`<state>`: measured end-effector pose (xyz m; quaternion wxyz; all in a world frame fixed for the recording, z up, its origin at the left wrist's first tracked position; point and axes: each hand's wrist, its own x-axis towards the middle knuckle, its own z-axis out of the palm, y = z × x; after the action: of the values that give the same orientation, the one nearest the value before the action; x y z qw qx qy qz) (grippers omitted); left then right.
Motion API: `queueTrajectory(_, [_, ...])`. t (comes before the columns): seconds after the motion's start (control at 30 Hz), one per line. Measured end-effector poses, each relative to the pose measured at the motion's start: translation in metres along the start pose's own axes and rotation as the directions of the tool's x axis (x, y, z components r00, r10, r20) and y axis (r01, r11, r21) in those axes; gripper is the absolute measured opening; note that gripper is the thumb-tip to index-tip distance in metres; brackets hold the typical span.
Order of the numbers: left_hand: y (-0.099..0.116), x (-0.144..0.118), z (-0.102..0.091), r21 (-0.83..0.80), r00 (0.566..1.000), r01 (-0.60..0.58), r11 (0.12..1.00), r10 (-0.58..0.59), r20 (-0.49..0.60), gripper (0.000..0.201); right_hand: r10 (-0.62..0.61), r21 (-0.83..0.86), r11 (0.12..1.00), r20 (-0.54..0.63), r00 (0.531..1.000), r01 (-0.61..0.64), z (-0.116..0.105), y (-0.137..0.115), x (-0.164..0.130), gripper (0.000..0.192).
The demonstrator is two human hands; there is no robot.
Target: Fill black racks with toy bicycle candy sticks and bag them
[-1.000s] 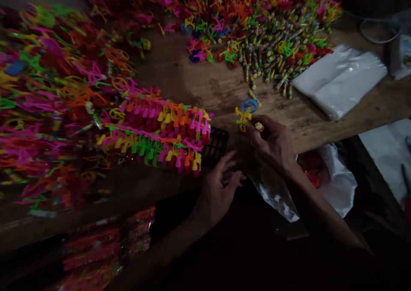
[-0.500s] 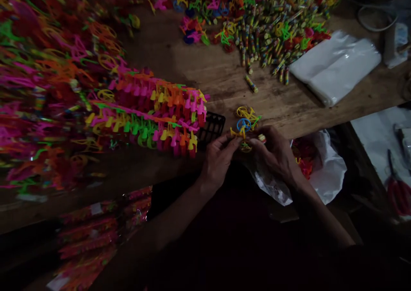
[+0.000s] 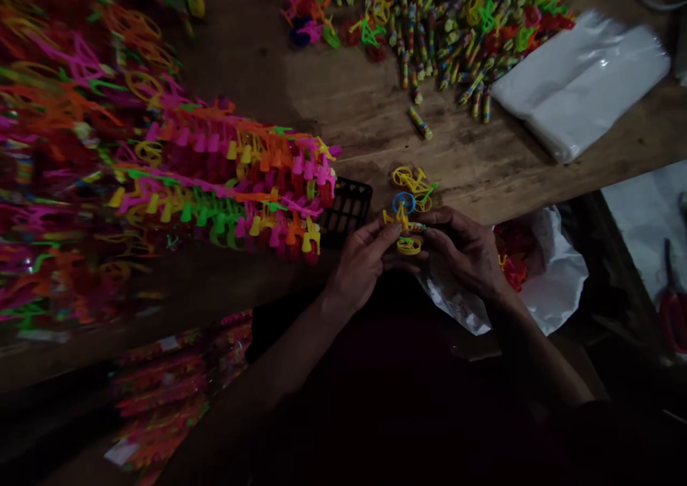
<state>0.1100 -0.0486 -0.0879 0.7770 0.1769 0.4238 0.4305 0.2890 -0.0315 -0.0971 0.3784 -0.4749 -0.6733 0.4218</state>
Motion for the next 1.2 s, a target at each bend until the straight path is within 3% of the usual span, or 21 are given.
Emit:
queueTrajectory(0.4, [0.0, 0.003, -0.002, -0.084, 0.996, 0.06, 0.995, -0.053, 0.078, 0.026, -0.212, 0.006, 0.977, -0.058, 0.976, 0.213, 0.003, 0.014, -0.005, 0.01])
queueTrajectory(0.57, [0.004, 0.002, -0.003, -0.083, 0.983, 0.153, 0.985, -0.143, 0.119, 0.016, -0.467, -0.182, 0.874, -0.052, 0.883, 0.451, 0.003, 0.016, -0.008, 0.028])
queueTrajectory(0.63, [0.005, 0.001, -0.002, -0.054, 0.983, 0.159, 0.986, -0.154, 0.099, 0.01, -0.514, -0.248, 0.833, -0.019, 0.858, 0.494, 0.001, 0.014, -0.008, 0.033])
queueTrajectory(0.93, [0.001, -0.003, 0.004, 0.028, 0.992, 0.123, 0.992, -0.123, 0.003, 0.017, -0.457, -0.255, 0.826, 0.217, 0.862, 0.502, -0.017, -0.001, -0.005, 0.03])
queueTrajectory(1.2, [0.004, -0.001, 0.002, 0.026, 0.985, 0.169, 0.985, -0.17, 0.04, 0.014, -0.487, -0.26, 0.827, 0.113, 0.866, 0.499, -0.011, 0.004, -0.006, 0.024])
